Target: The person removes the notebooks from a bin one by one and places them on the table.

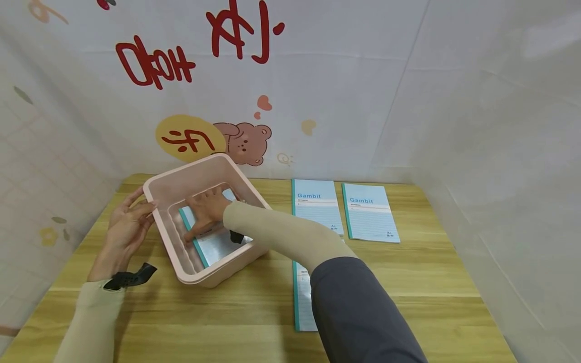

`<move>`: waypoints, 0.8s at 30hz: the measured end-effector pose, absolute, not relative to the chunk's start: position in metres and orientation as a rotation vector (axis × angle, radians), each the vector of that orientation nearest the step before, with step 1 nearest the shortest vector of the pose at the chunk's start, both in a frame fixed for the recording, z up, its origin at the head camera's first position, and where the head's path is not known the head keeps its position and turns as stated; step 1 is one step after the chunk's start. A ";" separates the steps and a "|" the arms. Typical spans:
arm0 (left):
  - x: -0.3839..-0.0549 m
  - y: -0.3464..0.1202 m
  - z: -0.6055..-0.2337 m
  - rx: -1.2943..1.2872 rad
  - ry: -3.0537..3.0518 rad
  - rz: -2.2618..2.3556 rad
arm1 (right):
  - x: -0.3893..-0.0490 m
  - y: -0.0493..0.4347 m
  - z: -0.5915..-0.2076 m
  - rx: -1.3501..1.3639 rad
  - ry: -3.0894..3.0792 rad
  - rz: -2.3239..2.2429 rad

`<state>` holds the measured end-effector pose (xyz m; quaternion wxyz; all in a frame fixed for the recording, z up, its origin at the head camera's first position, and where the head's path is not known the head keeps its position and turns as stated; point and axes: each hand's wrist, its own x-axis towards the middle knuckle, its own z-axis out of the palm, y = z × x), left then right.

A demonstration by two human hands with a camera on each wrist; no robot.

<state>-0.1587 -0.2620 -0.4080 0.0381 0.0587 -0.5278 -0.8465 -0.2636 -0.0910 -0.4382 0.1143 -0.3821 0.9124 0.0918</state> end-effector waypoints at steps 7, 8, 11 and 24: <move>-0.157 -0.263 -0.407 0.179 -1.626 -2.589 | -0.262 -0.092 -0.430 -1.105 2.662 0.314; -0.157 -0.263 -0.408 0.180 -1.631 -2.584 | -0.262 -0.092 -0.428 -1.102 2.660 0.316; -0.158 -0.263 -0.408 0.162 -1.620 -2.597 | -0.264 -0.091 -0.423 -1.090 2.658 0.294; -0.157 -0.263 -0.409 0.117 -1.592 -2.625 | -0.266 -0.081 -0.378 -1.133 2.716 0.095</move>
